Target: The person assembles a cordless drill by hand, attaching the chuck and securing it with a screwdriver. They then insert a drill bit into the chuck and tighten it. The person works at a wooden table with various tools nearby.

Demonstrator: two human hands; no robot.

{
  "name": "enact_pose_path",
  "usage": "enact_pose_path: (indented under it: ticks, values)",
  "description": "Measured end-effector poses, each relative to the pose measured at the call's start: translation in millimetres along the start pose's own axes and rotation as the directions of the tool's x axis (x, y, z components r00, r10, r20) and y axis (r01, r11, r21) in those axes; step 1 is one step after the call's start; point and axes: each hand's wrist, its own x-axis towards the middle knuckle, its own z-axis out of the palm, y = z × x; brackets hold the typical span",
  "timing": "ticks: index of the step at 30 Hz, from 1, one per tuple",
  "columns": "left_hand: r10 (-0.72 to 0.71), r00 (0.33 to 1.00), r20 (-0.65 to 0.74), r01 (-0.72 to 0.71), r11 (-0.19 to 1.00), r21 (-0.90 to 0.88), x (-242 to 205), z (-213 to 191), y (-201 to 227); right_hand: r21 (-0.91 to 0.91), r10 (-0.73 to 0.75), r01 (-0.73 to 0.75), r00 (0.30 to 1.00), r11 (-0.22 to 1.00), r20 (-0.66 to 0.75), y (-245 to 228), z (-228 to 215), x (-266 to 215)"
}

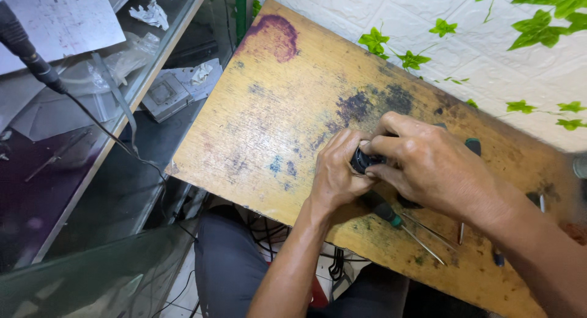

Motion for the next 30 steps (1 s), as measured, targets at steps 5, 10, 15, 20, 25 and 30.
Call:
enact_pose_path:
  ticks: [5,10,15,20,25,30]
  values:
    - [0.037,0.999,0.008,-0.037,0.999,-0.017,1.6,-0.9,0.6,-0.046,0.025,-0.025,1.000,0.999,0.014,-1.7,0.4,0.6]
    - [0.045,0.999,0.000,-0.045,0.999,-0.025,1.4,2.8,-1.2,-0.020,0.062,-0.061,0.998,0.998,0.033,5.2,6.5,-2.1]
    - [0.036,0.999,-0.002,-0.036,0.999,-0.031,1.9,1.4,2.8,-0.050,0.041,-0.038,0.998,0.998,0.055,5.2,6.6,0.5]
    - [0.008,1.000,0.007,-0.008,1.000,-0.017,2.1,3.5,0.7,-0.024,0.082,-0.080,0.995,0.996,0.063,4.4,5.2,-1.5]
    - [-0.005,1.000,-0.022,0.004,0.999,-0.042,4.9,1.7,7.4,0.008,0.121,-0.122,0.987,0.992,0.108,-1.8,-3.6,0.3]
    - [0.092,0.995,-0.038,-0.092,0.996,-0.005,1.0,5.9,-4.9,0.080,0.043,-0.045,0.999,0.996,0.034,5.0,-2.0,-1.6]
